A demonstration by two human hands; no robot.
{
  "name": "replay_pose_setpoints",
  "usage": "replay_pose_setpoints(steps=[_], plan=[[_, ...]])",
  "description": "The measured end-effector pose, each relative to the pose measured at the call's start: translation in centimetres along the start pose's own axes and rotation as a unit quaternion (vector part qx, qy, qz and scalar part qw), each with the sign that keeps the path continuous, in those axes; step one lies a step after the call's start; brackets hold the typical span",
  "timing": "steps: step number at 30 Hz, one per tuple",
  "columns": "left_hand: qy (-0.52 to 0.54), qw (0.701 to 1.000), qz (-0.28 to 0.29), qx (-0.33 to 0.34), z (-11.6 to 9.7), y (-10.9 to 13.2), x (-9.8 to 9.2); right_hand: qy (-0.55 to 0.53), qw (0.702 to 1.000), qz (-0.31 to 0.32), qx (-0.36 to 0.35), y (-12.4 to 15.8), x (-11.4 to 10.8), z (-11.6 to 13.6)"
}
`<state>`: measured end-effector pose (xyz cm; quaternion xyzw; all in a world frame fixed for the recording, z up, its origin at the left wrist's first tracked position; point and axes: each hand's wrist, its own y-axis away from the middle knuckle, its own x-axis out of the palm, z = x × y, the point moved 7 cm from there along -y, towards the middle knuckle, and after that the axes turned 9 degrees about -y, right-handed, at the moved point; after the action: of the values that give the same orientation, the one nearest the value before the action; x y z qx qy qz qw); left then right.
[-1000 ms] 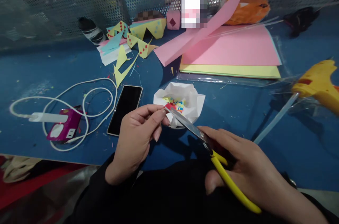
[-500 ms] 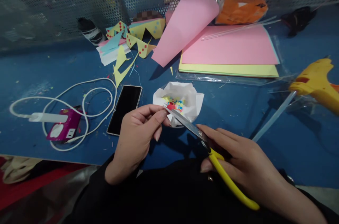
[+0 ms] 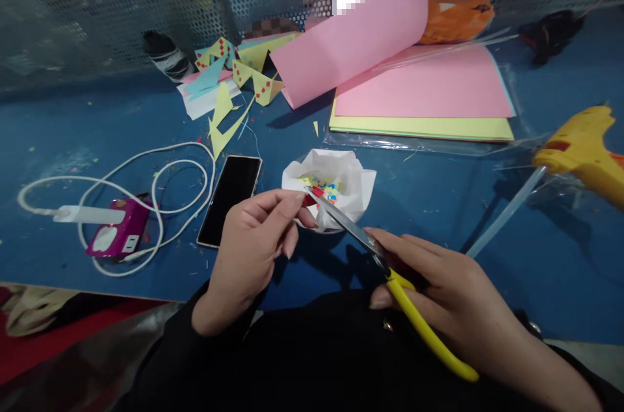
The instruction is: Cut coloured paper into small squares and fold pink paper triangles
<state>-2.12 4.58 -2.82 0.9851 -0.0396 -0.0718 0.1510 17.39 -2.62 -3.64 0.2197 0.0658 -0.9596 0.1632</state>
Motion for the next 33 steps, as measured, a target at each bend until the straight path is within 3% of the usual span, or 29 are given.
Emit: replay_pose_setpoints(steps=[20, 28, 33], plan=[[-0.049, 0.999, 0.003, -0.009, 0.38, -0.33, -0.15, -0.028, 0.999, -0.007, 0.031, -0.32, -0.14, -0.17], [-0.004, 1.0, -0.017, -0.007, 0.29, -0.35, -0.51, -0.043, 0.997, -0.016, 0.055, -0.19, -0.08, -0.22], [0.026, 0.999, -0.044, 0.01, 0.11, -0.28, -0.83, 0.003, 0.999, -0.013, 0.043, 0.01, 0.07, -0.13]])
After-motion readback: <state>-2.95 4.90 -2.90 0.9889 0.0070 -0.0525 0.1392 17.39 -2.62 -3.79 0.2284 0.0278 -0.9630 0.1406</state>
